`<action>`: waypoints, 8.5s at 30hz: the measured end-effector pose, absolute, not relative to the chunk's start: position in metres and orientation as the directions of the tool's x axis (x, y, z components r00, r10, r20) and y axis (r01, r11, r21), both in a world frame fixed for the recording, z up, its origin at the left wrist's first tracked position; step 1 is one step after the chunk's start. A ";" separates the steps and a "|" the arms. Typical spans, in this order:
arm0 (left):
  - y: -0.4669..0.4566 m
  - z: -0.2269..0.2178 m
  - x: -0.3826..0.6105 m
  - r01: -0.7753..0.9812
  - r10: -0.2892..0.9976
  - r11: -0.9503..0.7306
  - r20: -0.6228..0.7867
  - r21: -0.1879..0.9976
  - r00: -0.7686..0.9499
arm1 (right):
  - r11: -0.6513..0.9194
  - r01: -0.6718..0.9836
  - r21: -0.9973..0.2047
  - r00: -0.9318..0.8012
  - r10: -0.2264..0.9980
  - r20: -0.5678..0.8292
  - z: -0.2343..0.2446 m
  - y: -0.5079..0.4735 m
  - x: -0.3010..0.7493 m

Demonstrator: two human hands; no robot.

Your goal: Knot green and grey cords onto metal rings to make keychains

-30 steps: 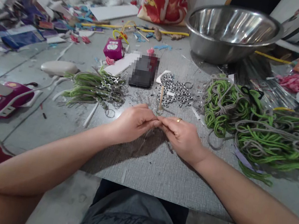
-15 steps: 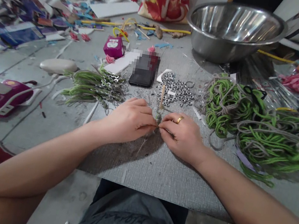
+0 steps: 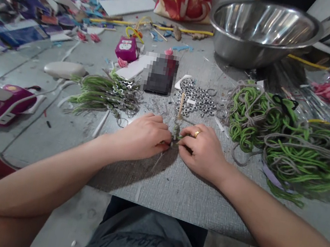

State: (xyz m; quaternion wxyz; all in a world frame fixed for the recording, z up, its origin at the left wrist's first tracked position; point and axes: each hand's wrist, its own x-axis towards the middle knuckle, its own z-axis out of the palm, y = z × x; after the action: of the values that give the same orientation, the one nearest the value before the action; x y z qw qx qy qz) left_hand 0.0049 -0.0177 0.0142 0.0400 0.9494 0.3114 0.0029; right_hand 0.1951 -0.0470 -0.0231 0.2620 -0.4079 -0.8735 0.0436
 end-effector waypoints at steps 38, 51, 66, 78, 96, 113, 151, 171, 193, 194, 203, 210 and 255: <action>-0.021 0.012 0.009 0.615 0.616 -0.782 -0.026 0.101 0.787 | 0.696 0.660 -0.283 -0.567 0.708 0.421 -0.026 -0.049 0.192; -0.019 0.013 0.007 0.619 0.619 -0.777 -0.038 0.114 0.784 | 0.673 0.654 -0.346 -0.566 0.739 0.367 -0.024 -0.051 0.192; -0.019 0.012 0.005 0.595 0.601 -0.788 -0.009 0.155 0.799 | 0.641 0.659 -0.393 -0.539 0.767 0.348 -0.023 -0.052 0.192; -0.022 0.011 0.008 0.606 0.607 -0.785 -0.036 0.129 0.794 | 0.622 0.657 -0.426 -0.522 0.783 0.337 -0.025 -0.052 0.192; -0.016 0.025 0.003 0.606 0.614 -0.763 -0.041 0.224 0.788 | 0.611 0.695 -0.379 -0.523 0.792 0.316 -0.025 -0.053 0.188; -0.009 0.044 -0.022 0.689 0.640 -0.715 -0.287 0.115 0.712 | 0.621 0.712 -0.328 -0.517 0.780 0.353 -0.012 -0.053 0.195; -0.014 0.043 -0.026 0.663 0.610 -0.747 -0.436 -0.038 0.662 | 0.850 0.526 -0.021 -0.816 0.511 0.268 -0.019 -0.067 0.184; 0.000 0.026 -0.003 0.333 0.864 -0.014 -0.156 0.943 0.478 | 0.832 0.544 -0.112 -0.733 0.536 0.419 -0.017 -0.065 0.185; -0.014 0.018 0.012 0.200 0.805 0.200 -0.278 0.959 0.525 | 0.603 0.757 -0.250 -0.373 0.714 0.592 -0.013 -0.058 0.187; -0.014 0.018 0.013 0.197 0.809 0.196 -0.272 0.961 0.521 | 0.580 0.774 -0.254 -0.366 0.738 0.567 -0.013 -0.058 0.187; -0.016 0.015 0.013 0.279 0.814 0.059 -0.208 0.959 0.542 | 0.576 0.768 -0.281 -0.413 0.780 0.471 -0.011 -0.058 0.185; -0.023 0.021 0.005 0.323 0.854 -0.346 0.154 0.881 0.496 | 0.572 0.768 -0.289 -0.419 0.789 0.449 -0.012 -0.055 0.188; -0.010 0.023 -0.002 0.564 0.561 -0.748 -0.120 0.351 0.819 | 0.609 0.735 -0.299 -0.503 0.785 0.361 -0.018 -0.056 0.189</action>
State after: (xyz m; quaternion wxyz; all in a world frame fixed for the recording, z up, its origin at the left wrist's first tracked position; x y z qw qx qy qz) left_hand -0.0023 -0.0100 0.0228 0.1886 0.9348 0.3009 -0.0036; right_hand 0.1889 -0.0564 -0.0185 0.2356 -0.4391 -0.8654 0.0531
